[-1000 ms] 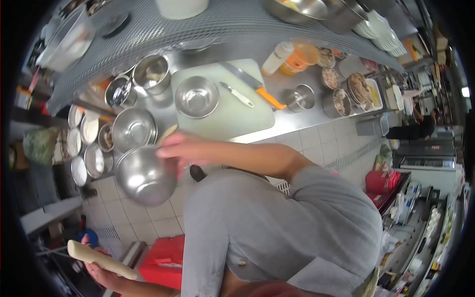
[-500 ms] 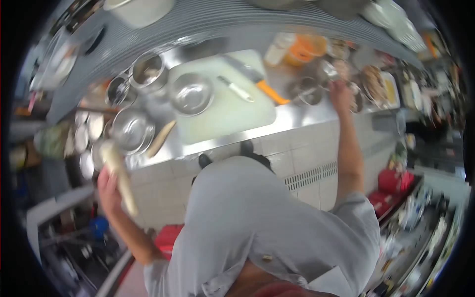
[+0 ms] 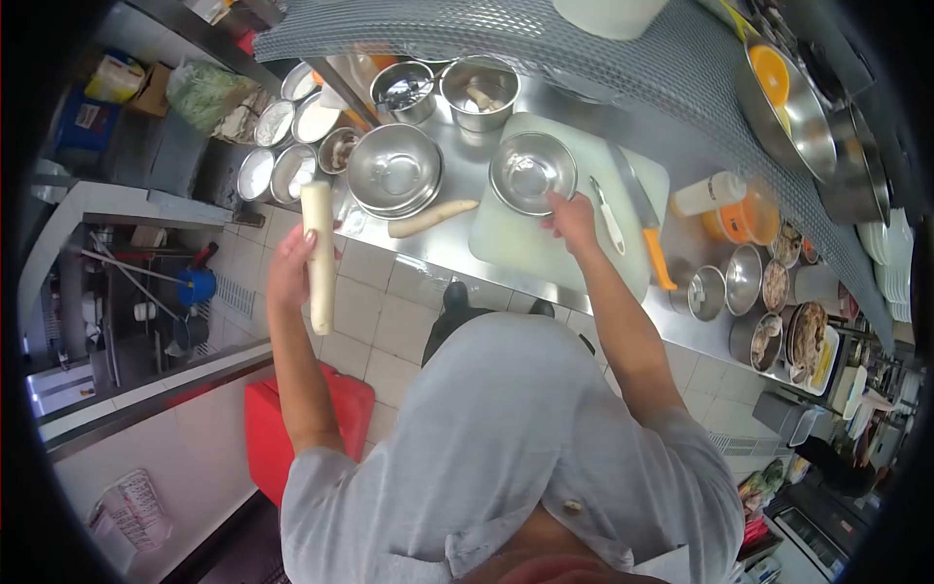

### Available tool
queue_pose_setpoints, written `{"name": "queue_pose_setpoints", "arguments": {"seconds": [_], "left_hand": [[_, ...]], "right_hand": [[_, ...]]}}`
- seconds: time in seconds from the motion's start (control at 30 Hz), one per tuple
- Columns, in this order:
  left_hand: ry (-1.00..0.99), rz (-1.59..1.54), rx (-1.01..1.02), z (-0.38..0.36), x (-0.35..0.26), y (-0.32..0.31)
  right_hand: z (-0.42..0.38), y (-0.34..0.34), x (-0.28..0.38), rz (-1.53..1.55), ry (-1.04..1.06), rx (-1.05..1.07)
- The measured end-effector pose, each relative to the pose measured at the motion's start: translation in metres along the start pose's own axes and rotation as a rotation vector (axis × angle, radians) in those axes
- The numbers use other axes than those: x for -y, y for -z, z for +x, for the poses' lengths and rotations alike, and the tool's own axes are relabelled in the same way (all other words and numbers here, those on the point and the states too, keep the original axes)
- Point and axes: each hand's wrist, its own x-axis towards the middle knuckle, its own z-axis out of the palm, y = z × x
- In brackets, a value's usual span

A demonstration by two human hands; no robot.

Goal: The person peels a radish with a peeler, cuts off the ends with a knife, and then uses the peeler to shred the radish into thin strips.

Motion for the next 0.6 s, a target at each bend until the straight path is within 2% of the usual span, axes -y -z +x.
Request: {"name": "queue_pose_setpoints", "arguments": {"seconds": [0.07, 0.17, 0.27, 0.4, 0.5, 0.6], "left_hand": [[0.017, 0.005, -0.073, -0.019, 0.012, 0.014], [0.040, -0.007, -0.116, -0.049, 0.023, 0.029], [0.051, -0.043, -0.143, -0.063, 0.040, 0.050], [0.069, -0.101, -0.097, -0.053, 0.049, 0.067], [0.086, -0.123, -0.077, -0.048, 0.050, 0.067], [0.114, -0.141, -0.020, -0.044, 0.059, 0.066]], "right_hand": [[0.033, -0.005, -0.014, 0.086, 0.075, -0.067], [0.010, -0.011, 0.016, 0.049, 0.110, 0.025], [-0.016, -0.055, 0.053, 0.231, 0.210, 0.194], [-0.037, -0.139, 0.115, 0.123, 0.301, 0.357], [-0.034, -0.168, 0.149, -0.352, 0.153, 0.468], [0.027, -0.165, 0.125, -0.701, 0.692, -0.062]]}}
